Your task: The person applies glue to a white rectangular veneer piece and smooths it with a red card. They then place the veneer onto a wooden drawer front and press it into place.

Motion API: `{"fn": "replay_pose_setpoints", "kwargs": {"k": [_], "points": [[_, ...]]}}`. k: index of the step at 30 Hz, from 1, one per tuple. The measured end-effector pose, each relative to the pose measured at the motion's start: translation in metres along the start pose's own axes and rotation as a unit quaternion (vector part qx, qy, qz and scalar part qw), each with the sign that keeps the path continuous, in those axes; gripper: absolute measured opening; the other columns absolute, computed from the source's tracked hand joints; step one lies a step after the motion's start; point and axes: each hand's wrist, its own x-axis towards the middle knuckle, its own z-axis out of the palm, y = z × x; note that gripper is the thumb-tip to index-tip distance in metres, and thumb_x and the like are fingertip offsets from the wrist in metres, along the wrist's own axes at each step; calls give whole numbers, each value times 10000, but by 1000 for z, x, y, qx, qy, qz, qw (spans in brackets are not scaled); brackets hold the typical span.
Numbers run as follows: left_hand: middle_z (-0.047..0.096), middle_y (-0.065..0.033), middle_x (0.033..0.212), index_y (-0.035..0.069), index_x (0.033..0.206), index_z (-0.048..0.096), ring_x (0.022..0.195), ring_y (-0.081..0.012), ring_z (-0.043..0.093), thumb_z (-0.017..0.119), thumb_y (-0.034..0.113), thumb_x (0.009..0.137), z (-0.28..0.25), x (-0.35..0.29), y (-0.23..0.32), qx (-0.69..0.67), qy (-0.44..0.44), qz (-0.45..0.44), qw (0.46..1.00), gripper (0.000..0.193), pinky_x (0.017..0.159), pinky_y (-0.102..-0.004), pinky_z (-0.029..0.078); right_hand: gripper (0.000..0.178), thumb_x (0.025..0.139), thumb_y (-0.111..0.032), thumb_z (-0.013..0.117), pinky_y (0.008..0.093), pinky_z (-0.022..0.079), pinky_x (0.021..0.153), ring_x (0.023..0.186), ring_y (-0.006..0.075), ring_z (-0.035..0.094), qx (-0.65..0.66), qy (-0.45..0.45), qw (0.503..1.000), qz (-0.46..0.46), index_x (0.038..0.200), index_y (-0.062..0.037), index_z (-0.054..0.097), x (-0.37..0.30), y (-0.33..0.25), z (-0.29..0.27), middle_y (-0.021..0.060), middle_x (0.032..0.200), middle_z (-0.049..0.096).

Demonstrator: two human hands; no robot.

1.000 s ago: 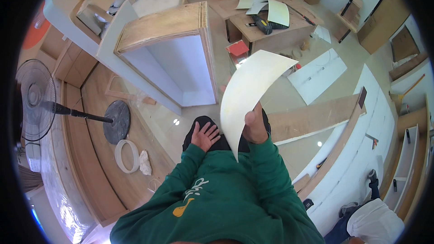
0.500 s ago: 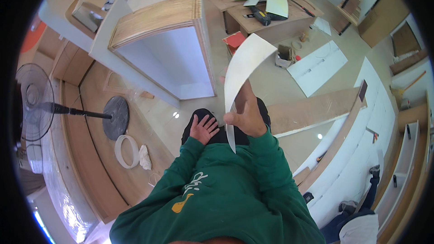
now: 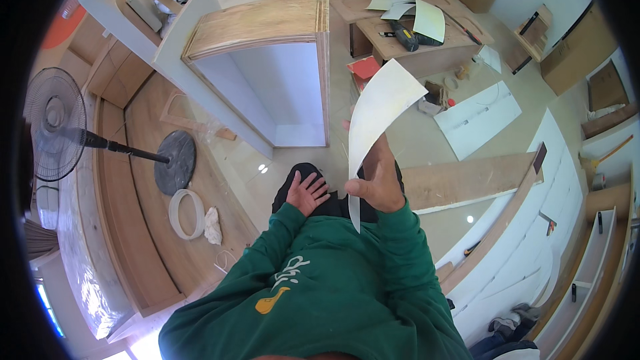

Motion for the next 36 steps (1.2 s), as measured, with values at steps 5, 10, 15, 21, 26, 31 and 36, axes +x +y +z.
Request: {"fn": "replay_pose_setpoints", "kwargs": {"k": [5, 10, 15, 21, 26, 31, 36], "points": [[431, -173, 1361, 87, 1508, 195, 1187, -343, 509, 566, 643, 858, 1, 1, 0, -2, -10, -1, 1000, 932, 978, -536, 454, 1325, 577, -580, 862, 454, 198, 1165, 1416, 293, 249, -6, -23, 1000, 16, 1485, 58, 138, -5, -3, 3, 195, 1522, 235], [452, -165, 1320, 89, 1505, 205, 1166, -334, 519, 566, 644, 857, -1, 0, 0, -3, -8, 3, 1000, 927, 966, -528, 463, 1351, 540, -570, 885, 419, 217, 1147, 1400, 309, 280, -91, -30, 995, 8, 1486, 55, 151, -1, 1, 13, 188, 1507, 269], [442, -163, 1336, 92, 1503, 217, 1191, -344, 497, 568, 652, 852, -2, 2, 0, -10, -11, 1, 1000, 927, 982, -532, 445, 1256, 582, -519, 883, 396, 229, 1127, 1377, 297, 310, -259, 9, 964, -58, 1458, 67, 199, 1, -1, 18, 195, 1482, 311], [372, -169, 1430, 92, 1502, 225, 1297, -363, 393, 571, 659, 844, -1, 4, -3, -6, 14, -2, 1000, 935, 1043, -552, 374, 1034, 591, -501, 884, 393, 446, 952, 1179, 294, 506, -120, -15, 992, -41, 1350, 32, 427, -35, 11, 18, 173, 1278, 504], [309, -184, 1489, 69, 1514, 179, 1325, -357, 379, 538, 667, 859, -21, 14, -5, 19, -58, 33, 998, 956, 1069, -528, 351, 727, 840, -397, 678, 444, 420, 1001, 1252, 352, 457, 392, 2, 912, 121, 1395, -28, 390, 11, 20, 14, 122, 1375, 442], [276, -189, 1515, 65, 1518, 162, 1356, -351, 356, 524, 676, 861, 5, 5, -4, 47, -38, 37, 998, 967, 1074, -518, 346, 523, 998, -363, 430, 485, 390, 1072, 1310, 380, 413, 400, 17, 908, 125, 1430, -77, 363, 21, -3, 41, 47, 1424, 418], [262, -192, 1524, 70, 1522, 147, 1360, -353, 351, 516, 671, 868, 1, 2, -3, 39, -32, 45, 998, 962, 1079, -519, 339, 569, 969, -385, 463, 497, 370, 1088, 1332, 382, 381, 480, -75, 869, 93, 1436, -82, 345, 33, 15, 38, 73, 1436, 398]]}}
